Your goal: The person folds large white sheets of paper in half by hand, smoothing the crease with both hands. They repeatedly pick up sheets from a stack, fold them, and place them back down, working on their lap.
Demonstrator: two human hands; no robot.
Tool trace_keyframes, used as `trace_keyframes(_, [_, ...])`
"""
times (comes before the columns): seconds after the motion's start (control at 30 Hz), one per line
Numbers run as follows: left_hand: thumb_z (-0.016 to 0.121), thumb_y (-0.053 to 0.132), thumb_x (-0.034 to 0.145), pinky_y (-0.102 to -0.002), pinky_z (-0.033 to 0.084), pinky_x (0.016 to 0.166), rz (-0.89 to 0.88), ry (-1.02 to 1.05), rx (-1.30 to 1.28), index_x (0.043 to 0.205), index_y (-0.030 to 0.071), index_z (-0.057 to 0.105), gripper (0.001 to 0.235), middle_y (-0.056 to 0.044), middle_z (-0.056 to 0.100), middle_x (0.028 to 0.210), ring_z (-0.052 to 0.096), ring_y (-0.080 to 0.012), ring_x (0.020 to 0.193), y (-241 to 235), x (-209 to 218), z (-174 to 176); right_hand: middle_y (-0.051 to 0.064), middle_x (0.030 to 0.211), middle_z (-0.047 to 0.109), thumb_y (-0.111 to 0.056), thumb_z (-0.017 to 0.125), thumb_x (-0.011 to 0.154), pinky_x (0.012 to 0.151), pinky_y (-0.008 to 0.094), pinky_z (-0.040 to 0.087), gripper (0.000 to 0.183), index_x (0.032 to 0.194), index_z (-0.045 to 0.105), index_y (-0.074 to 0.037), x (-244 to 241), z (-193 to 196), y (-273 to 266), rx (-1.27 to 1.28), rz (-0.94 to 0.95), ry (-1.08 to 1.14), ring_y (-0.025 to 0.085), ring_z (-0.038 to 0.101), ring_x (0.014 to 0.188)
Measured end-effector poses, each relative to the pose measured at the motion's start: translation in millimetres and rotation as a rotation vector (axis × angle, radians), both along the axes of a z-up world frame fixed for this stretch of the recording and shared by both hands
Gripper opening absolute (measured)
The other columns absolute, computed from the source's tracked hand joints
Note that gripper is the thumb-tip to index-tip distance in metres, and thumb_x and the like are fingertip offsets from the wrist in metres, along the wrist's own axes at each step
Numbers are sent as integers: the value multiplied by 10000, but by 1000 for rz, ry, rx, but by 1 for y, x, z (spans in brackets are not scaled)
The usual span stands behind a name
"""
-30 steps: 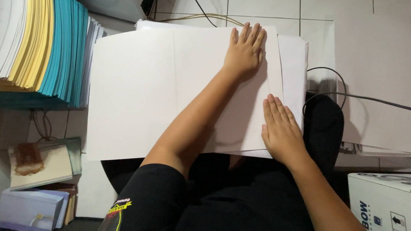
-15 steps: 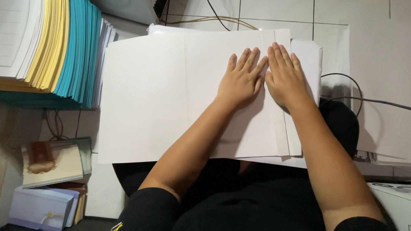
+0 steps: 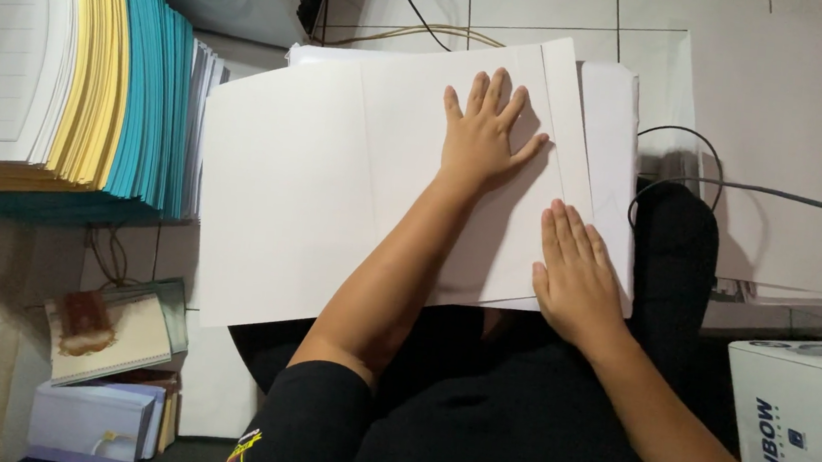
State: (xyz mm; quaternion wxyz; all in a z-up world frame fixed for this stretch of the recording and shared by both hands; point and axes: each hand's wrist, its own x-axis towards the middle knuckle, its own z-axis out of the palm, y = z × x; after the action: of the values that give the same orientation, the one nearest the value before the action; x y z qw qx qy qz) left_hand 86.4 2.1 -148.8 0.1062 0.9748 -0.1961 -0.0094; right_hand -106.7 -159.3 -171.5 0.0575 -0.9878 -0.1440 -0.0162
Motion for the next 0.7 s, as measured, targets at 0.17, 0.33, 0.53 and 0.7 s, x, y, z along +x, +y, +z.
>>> trace_keyframes(0.17, [415, 682, 974, -783, 184, 1139, 54, 7, 23, 1513, 257, 389, 687, -158, 320, 1650, 266, -366, 1546, -18, -3, -6, 187, 1675, 326, -408, 378, 1001, 1251, 461, 211, 712, 1596, 358, -16, -10, -16, -13, 47, 43, -169, 312, 312, 1535])
trace_keyframes(0.33, [429, 646, 984, -798, 156, 1125, 103, -9, 13, 1509, 248, 401, 659, -178, 337, 1640, 265, -371, 1546, -26, -6, -7, 181, 1623, 429, -637, 407, 979, 1233, 444, 288, 839, 1536, 464, -12, -6, -11, -28, 90, 95, -310, 308, 410, 1494])
trace_keyframes(0.53, [417, 629, 987, -794, 174, 1132, 129, -42, -22, 1504, 241, 443, 647, -188, 364, 1627, 296, -378, 1541, -18, -5, -4, 205, 1632, 397, -462, 773, 658, 1227, 529, 303, 1038, 1559, 434, -76, -3, 7, -30, 24, 219, -227, 379, 396, 1486])
trace_keyframes(0.7, [399, 613, 998, -807, 163, 1123, 170, -45, -18, 1531, 237, 412, 652, -219, 356, 1616, 295, -400, 1540, -15, 0, -8, 190, 1648, 386, -16, 613, 582, 1251, 467, 277, 1006, 1565, 403, -9, 9, -1, -49, -12, 277, -179, 334, 379, 1509])
